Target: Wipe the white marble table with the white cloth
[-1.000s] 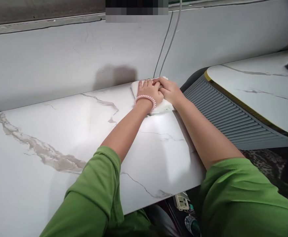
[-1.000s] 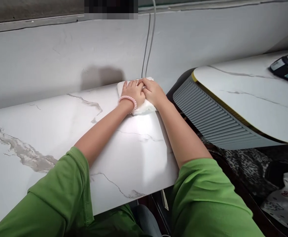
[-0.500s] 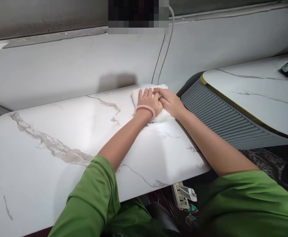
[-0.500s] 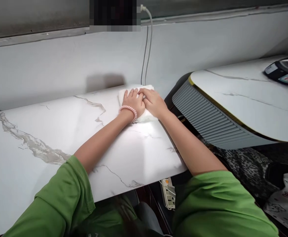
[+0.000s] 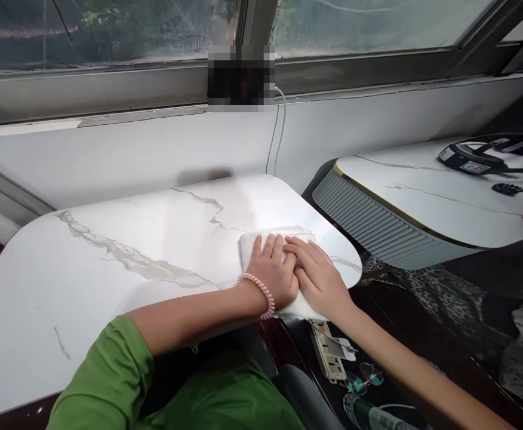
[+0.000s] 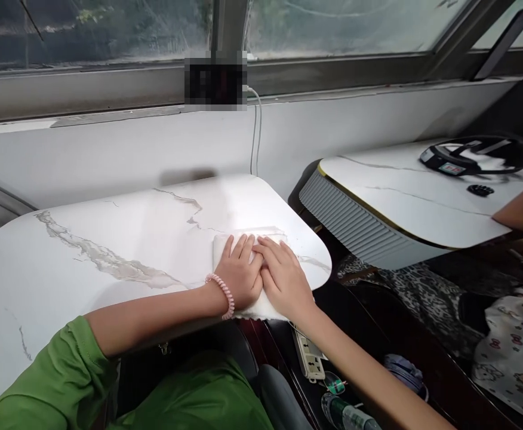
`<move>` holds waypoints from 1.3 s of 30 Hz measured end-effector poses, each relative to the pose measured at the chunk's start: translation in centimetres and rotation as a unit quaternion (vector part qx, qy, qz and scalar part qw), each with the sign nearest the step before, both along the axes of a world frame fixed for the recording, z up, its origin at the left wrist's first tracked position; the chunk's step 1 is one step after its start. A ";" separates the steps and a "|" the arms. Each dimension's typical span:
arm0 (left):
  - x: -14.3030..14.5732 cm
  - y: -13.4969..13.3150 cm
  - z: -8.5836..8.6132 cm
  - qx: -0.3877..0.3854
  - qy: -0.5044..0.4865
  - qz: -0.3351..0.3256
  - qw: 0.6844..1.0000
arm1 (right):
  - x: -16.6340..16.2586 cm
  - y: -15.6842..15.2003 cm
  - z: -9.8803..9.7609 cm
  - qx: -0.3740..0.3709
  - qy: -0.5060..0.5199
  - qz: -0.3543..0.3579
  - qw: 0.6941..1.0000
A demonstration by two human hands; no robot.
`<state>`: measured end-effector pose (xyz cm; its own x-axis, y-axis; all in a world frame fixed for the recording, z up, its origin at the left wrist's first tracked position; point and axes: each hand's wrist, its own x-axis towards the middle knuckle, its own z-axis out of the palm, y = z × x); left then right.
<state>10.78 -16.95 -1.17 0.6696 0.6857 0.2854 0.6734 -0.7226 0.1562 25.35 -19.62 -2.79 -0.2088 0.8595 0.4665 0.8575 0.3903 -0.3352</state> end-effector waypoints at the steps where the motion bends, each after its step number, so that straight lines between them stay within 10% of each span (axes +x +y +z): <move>1: -0.3 -0.1 0.0 0.001 -0.004 0.000 1.000 | -0.2 0.0 0.1 -0.003 0.000 0.003 1.000; 23: -1.5 21.7 -0.1 -0.005 -0.003 0.158 0.987 | -3.1 26.1 -0.2 -0.011 0.047 0.066 0.997; 39: -1.9 21.3 0.0 -0.015 0.007 0.162 0.987 | -3.5 25.1 0.2 -0.018 0.049 0.056 0.997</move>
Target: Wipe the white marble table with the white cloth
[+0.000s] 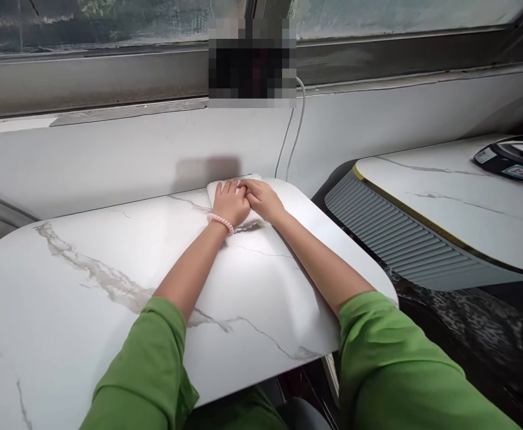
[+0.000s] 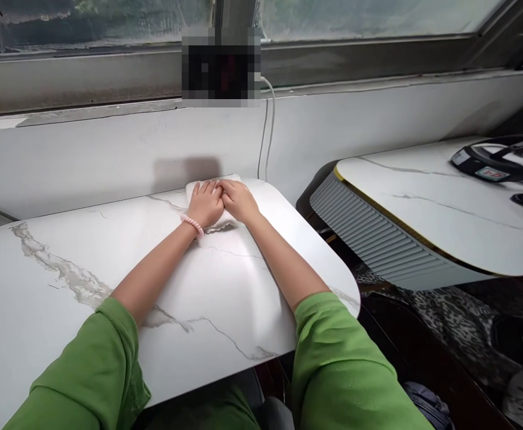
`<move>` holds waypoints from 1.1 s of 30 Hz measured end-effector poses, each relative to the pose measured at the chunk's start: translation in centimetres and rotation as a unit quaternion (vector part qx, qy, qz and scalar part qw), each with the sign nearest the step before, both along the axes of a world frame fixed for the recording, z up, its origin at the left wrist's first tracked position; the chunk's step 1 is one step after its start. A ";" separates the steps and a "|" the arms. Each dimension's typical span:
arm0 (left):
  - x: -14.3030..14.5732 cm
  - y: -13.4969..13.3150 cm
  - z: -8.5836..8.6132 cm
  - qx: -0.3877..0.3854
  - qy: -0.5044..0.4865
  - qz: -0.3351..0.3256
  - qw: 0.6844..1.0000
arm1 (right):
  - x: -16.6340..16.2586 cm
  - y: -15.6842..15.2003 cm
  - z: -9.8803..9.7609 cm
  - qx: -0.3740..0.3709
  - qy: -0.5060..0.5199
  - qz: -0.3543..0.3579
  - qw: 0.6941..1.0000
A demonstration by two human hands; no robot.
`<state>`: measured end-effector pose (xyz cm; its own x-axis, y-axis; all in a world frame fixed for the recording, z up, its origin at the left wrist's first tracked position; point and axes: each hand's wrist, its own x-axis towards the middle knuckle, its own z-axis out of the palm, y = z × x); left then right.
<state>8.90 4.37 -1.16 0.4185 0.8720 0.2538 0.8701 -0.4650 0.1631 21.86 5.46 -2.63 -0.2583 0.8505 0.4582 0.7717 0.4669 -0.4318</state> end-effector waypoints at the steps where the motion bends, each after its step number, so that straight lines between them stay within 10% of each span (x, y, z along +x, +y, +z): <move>1: -0.1 -0.7 0.0 0.001 0.002 0.000 1.000 | -0.1 -0.7 0.0 0.001 0.001 0.002 1.000; 9: -0.9 -7.5 0.1 0.004 0.015 -0.014 1.000 | -0.6 -8.0 0.4 0.006 -0.011 0.003 1.000; 21: -5.6 -24.5 0.7 0.014 0.035 -0.144 0.989 | -3.6 -27.1 0.3 0.039 -0.042 0.003 0.998; 27: -6.0 -23.5 0.9 -0.010 0.039 -0.150 0.988 | -4.1 -25.9 0.9 0.013 -0.049 0.009 0.999; 33: -7.2 -17.6 0.9 -0.008 0.023 -0.075 0.997 | -5.9 -18.3 0.7 0.009 -0.035 0.045 0.998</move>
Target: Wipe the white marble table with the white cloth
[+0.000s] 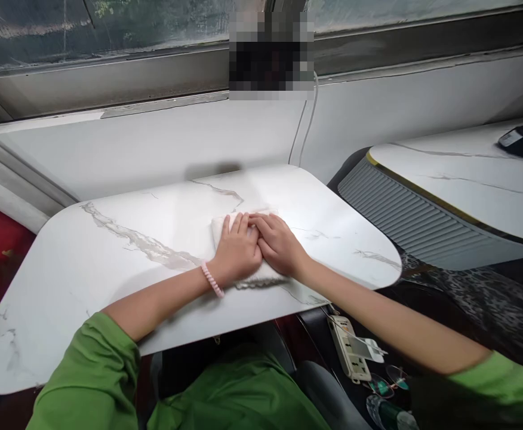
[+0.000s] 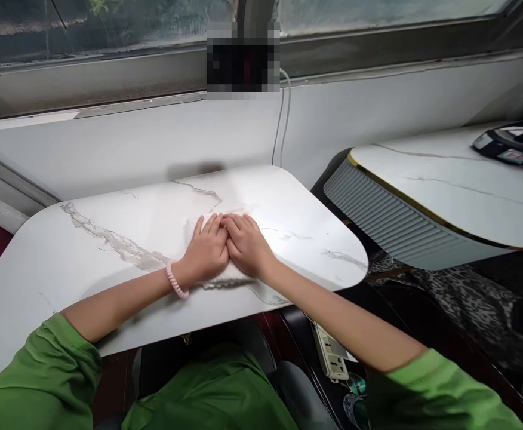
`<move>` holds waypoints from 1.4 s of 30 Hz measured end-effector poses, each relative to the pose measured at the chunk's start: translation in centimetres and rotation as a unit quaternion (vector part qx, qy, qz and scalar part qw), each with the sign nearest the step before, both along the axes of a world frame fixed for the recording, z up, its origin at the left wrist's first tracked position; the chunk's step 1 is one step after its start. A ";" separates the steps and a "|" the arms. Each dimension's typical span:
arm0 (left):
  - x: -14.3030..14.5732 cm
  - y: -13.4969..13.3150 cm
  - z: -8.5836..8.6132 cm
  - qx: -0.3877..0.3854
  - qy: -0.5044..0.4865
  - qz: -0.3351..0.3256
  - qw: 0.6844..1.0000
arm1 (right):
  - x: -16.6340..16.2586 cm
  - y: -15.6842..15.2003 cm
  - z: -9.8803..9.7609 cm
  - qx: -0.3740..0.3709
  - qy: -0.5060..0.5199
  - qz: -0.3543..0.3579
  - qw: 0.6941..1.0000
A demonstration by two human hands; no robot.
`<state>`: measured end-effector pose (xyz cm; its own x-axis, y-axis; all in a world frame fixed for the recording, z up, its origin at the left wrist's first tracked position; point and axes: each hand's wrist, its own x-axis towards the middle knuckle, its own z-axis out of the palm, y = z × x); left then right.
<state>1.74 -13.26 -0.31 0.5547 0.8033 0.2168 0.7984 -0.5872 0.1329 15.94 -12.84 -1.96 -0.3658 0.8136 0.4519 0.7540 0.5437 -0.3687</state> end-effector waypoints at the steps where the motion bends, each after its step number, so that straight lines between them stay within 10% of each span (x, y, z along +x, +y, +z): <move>1: -0.4 1.5 0.0 0.001 -0.003 0.017 1.000 | -0.5 1.8 0.0 -0.002 0.002 0.004 1.000; 10: -3.6 15.4 -0.1 0.002 -0.007 0.099 0.995 | -4.9 17.2 -0.4 0.006 -0.003 0.017 1.000; 21: -4.3 19.2 -0.6 0.007 -0.002 0.086 0.996 | -5.4 20.1 -0.9 -0.009 0.001 -0.029 1.000; 29: -3.7 13.7 -0.5 -0.004 0.026 0.103 0.994 | -5.1 14.6 -1.0 0.012 -0.003 -0.002 1.000; 42: -4.7 -6.4 0.0 0.021 0.026 0.004 0.999 | -2.7 -5.3 0.7 0.021 -0.091 0.098 0.991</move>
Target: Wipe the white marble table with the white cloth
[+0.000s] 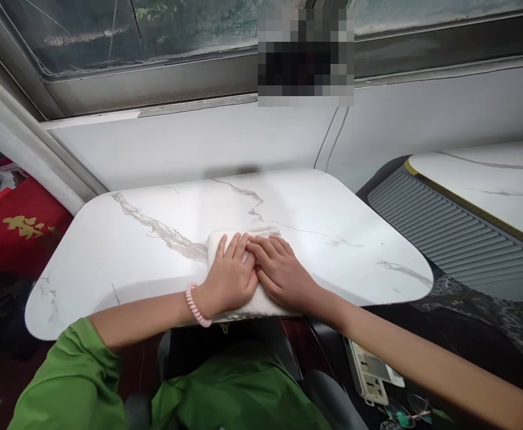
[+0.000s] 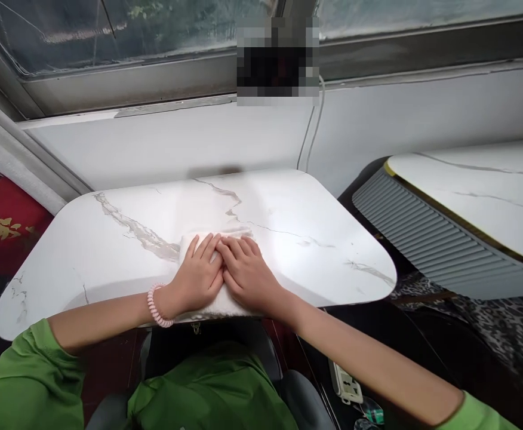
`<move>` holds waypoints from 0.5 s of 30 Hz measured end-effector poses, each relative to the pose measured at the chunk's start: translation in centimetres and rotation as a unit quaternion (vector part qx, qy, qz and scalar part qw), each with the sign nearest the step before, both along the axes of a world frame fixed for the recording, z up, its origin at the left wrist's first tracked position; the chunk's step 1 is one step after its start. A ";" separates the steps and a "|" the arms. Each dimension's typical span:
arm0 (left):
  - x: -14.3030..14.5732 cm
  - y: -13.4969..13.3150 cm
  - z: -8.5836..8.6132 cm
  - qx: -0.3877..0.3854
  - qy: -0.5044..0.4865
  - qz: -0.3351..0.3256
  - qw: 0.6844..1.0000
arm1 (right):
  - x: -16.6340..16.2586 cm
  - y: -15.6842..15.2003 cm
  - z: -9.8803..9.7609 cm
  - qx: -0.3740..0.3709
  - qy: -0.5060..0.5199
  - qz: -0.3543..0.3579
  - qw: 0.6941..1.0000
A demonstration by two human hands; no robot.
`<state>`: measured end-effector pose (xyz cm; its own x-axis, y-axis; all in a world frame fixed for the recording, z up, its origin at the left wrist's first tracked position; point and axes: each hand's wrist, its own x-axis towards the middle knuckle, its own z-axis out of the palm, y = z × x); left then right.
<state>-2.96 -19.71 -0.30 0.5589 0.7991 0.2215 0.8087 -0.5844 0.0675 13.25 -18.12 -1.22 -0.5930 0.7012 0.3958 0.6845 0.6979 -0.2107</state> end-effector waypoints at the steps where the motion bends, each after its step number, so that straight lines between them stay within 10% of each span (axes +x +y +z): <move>1: -0.1 -0.4 0.0 -0.003 -0.001 -0.001 1.000 | 0.0 -0.3 0.1 -0.007 0.002 0.001 1.000; 8: -1.7 1.6 0.1 -0.032 -0.001 0.029 0.999 | -1.9 2.5 0.2 -0.030 0.015 0.033 0.999; 15: -6.2 11.3 0.2 -0.026 -0.019 0.145 0.989 | -8.1 13.6 -0.6 -0.020 0.017 0.060 0.998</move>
